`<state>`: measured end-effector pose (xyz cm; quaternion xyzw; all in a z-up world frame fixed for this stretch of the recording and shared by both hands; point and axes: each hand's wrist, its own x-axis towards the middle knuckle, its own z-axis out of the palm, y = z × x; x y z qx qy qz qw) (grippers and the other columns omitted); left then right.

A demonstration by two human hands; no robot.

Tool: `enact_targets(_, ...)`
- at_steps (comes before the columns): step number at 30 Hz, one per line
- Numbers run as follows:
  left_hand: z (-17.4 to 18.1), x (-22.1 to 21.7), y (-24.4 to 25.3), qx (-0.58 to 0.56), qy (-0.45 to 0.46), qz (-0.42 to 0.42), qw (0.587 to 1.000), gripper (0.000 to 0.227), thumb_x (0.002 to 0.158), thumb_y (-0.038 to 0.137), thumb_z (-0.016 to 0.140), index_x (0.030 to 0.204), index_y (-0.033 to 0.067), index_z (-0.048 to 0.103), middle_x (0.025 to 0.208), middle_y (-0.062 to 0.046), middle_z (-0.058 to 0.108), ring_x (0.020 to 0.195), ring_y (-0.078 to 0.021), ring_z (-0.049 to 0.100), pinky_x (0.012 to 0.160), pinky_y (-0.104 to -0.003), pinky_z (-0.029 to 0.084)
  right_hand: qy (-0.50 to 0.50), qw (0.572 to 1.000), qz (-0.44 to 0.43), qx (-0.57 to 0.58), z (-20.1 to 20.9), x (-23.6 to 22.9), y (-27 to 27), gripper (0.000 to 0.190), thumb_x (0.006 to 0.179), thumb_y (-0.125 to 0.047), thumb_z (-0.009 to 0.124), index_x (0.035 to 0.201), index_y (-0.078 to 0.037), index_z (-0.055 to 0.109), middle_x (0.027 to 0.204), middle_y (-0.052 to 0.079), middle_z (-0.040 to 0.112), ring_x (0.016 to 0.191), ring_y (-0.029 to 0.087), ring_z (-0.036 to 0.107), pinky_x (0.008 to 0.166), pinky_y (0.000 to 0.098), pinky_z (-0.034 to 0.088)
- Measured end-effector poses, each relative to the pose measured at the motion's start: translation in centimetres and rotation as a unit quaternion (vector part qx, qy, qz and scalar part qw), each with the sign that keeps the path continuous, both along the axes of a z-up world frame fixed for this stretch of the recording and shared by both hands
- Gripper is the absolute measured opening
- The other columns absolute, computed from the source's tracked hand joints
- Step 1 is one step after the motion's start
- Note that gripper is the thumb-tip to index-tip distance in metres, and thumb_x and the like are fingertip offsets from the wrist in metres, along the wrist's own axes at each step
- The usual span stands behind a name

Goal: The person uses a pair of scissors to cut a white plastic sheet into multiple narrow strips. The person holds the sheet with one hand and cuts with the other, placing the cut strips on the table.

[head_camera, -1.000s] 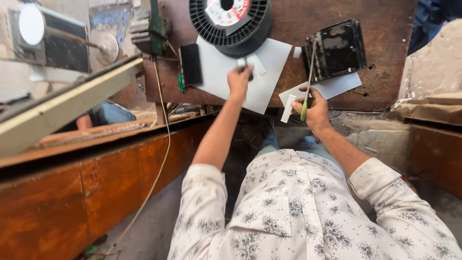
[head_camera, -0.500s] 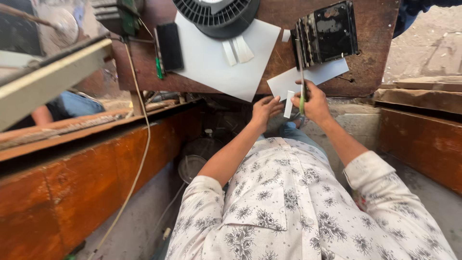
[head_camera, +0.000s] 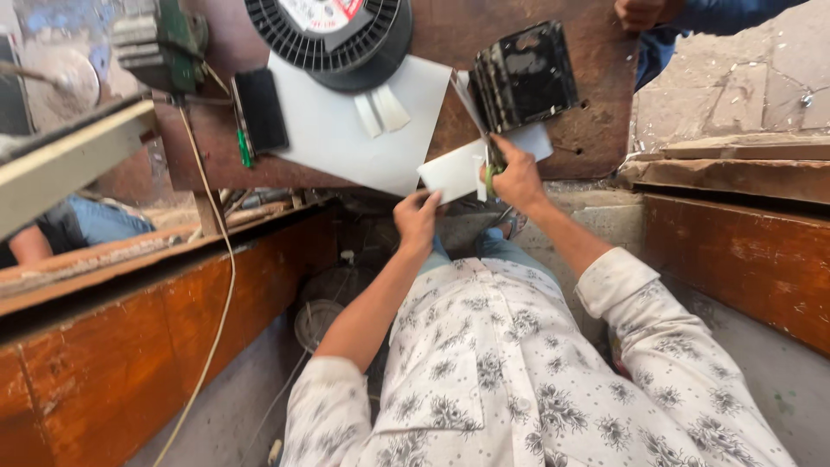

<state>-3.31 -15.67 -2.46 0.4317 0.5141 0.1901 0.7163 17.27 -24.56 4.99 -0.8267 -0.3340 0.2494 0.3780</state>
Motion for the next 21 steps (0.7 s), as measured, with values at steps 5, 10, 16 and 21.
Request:
enact_targets(5, 0.4, -3.0, 1.0, -0.063, -0.016, 0.01, 0.998, 0.027, 0.087, 0.009, 0.078, 0.107, -0.0078, 0.071, 0.093, -0.015, 0.075, 0.074, -0.0217, 0.075, 0.067, -0.032, 0.062, -0.028, 0.997, 0.006, 0.074, -1.7, -1.2, -0.3, 0.061, 0.086, -0.016, 0.082, 0.141, -0.002, 0.062, 0.104, 0.021, 0.073, 0.092, 0.025, 0.071, 0.084, 0.0371, 0.057)
enact_targets(10, -1.0, -3.4, 1.7, -0.115, 0.0, -0.036, 0.993, 0.03, 0.089, 0.013, 0.078, 0.111, -0.0066, 0.072, 0.096, -0.014, 0.075, 0.077, -0.0214, 0.073, 0.072, -0.033, 0.061, 0.325, 0.945, 0.041, 0.019, -2.0, -3.7, -1.1, 0.06, 0.084, -0.012, 0.077, 0.141, -0.007, 0.059, 0.09, 0.003, 0.069, 0.078, 0.011, 0.065, 0.068, 0.0274, 0.055)
enact_targets(16, -0.7, -4.8, 1.4, -0.145, -0.062, -0.077, 0.985, 0.029, 0.091, 0.012, 0.076, 0.113, -0.006, 0.073, 0.101, -0.013, 0.077, 0.084, -0.0178, 0.074, 0.079, -0.032, 0.063, 0.264, 0.962, 0.06, -0.022, -2.3, -7.2, -0.3, 0.06, 0.081, -0.013, 0.078, 0.139, -0.01, 0.061, 0.088, 0.002, 0.072, 0.076, 0.011, 0.068, 0.07, 0.028, 0.057)
enact_targets(21, -0.5, -4.7, 1.5, -0.132, -0.071, -0.076, 0.986, 0.025, 0.091, 0.01, 0.078, 0.108, -0.0069, 0.075, 0.096, -0.013, 0.077, 0.084, -0.0186, 0.073, 0.079, -0.032, 0.061, 0.194, 0.976, 0.092, -0.029, -2.3, -7.9, 0.7, 0.06, 0.082, -0.014, 0.079, 0.139, -0.009, 0.061, 0.088, 0.006, 0.073, 0.077, 0.012, 0.069, 0.073, 0.0312, 0.056)
